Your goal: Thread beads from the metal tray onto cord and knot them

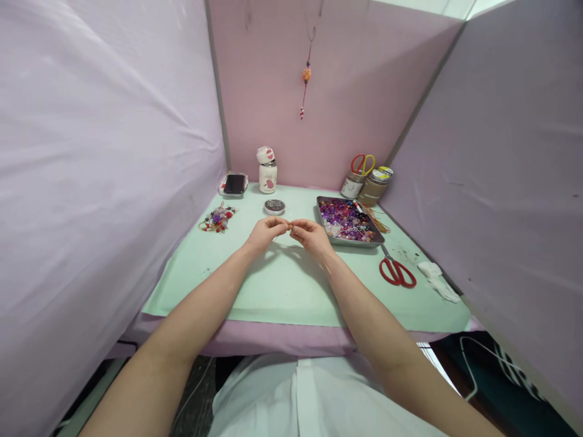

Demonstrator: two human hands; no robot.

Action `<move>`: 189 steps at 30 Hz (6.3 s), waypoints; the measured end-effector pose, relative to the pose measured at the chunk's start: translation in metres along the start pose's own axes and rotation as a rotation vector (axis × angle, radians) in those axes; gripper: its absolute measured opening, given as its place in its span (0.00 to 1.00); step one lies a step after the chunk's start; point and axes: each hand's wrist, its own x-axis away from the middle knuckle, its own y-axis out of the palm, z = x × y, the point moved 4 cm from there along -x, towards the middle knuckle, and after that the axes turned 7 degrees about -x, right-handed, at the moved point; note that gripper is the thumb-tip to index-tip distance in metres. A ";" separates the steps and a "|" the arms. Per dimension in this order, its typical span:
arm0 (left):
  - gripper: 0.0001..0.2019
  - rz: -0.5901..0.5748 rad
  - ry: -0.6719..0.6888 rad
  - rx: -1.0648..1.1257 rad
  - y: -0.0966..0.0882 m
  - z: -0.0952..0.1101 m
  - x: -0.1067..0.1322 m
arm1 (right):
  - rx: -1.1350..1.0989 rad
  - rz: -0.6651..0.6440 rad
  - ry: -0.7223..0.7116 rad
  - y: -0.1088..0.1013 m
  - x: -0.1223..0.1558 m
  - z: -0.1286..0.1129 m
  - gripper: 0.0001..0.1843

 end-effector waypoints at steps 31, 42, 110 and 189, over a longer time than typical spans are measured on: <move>0.09 -0.001 0.011 0.033 0.001 -0.006 -0.003 | -0.003 -0.006 -0.019 -0.005 -0.004 0.006 0.15; 0.07 -0.002 0.035 0.001 0.000 -0.007 -0.004 | 0.031 0.004 -0.021 -0.005 -0.001 0.005 0.15; 0.08 0.052 0.067 -0.040 0.003 0.002 0.002 | -0.024 0.022 -0.001 -0.001 0.003 0.002 0.13; 0.06 -0.146 0.161 -0.655 -0.002 -0.009 -0.004 | 0.615 0.337 -0.554 -0.018 0.010 -0.024 0.09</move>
